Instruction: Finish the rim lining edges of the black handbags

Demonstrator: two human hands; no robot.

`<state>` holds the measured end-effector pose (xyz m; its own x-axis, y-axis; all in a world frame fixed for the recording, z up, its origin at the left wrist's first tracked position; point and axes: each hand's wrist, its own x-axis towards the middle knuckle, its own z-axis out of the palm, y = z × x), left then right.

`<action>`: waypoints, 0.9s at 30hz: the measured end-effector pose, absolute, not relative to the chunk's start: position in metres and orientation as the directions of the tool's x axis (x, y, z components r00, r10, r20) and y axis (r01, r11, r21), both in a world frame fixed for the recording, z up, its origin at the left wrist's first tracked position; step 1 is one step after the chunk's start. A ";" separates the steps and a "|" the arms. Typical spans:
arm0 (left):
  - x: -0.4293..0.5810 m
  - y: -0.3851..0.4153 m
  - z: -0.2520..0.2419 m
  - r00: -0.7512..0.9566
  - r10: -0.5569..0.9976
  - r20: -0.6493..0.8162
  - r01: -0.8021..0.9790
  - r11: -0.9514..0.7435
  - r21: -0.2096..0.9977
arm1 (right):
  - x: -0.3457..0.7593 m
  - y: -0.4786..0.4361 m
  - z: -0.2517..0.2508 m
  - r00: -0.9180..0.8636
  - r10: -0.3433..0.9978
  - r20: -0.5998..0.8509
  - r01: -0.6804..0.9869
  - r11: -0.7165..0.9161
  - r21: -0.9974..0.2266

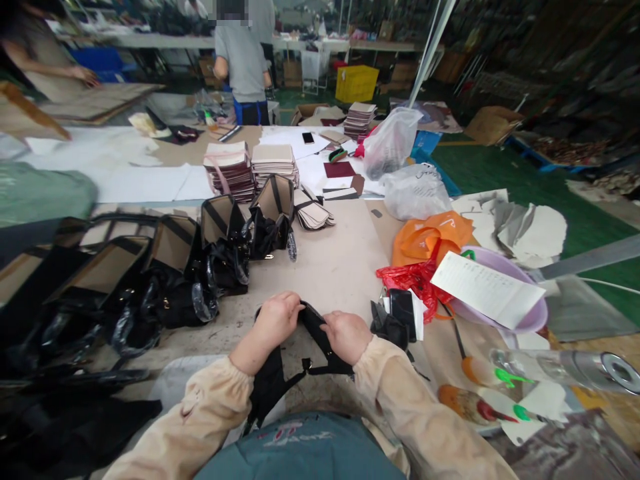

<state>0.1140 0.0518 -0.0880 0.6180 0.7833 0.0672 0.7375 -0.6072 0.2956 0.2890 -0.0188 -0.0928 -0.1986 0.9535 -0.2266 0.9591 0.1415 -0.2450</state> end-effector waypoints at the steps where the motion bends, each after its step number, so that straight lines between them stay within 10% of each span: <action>1: 0.114 0.052 -0.088 0.612 0.788 0.064 0.743 -0.601 0.293 | 0.288 -0.019 -0.092 -0.200 0.953 -0.227 0.959 0.142 -0.246; 27: 0.121 0.048 -0.086 0.536 0.844 0.029 0.801 -0.519 0.300 | 0.281 -0.014 -0.081 -0.248 0.935 -0.253 0.936 0.164 -0.311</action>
<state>0.1209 0.0482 -0.0859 0.5357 0.8439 0.0290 0.8006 -0.5186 0.3002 0.2811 -0.0136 -0.0809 -0.2477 0.9353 -0.2528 0.9362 0.1639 -0.3109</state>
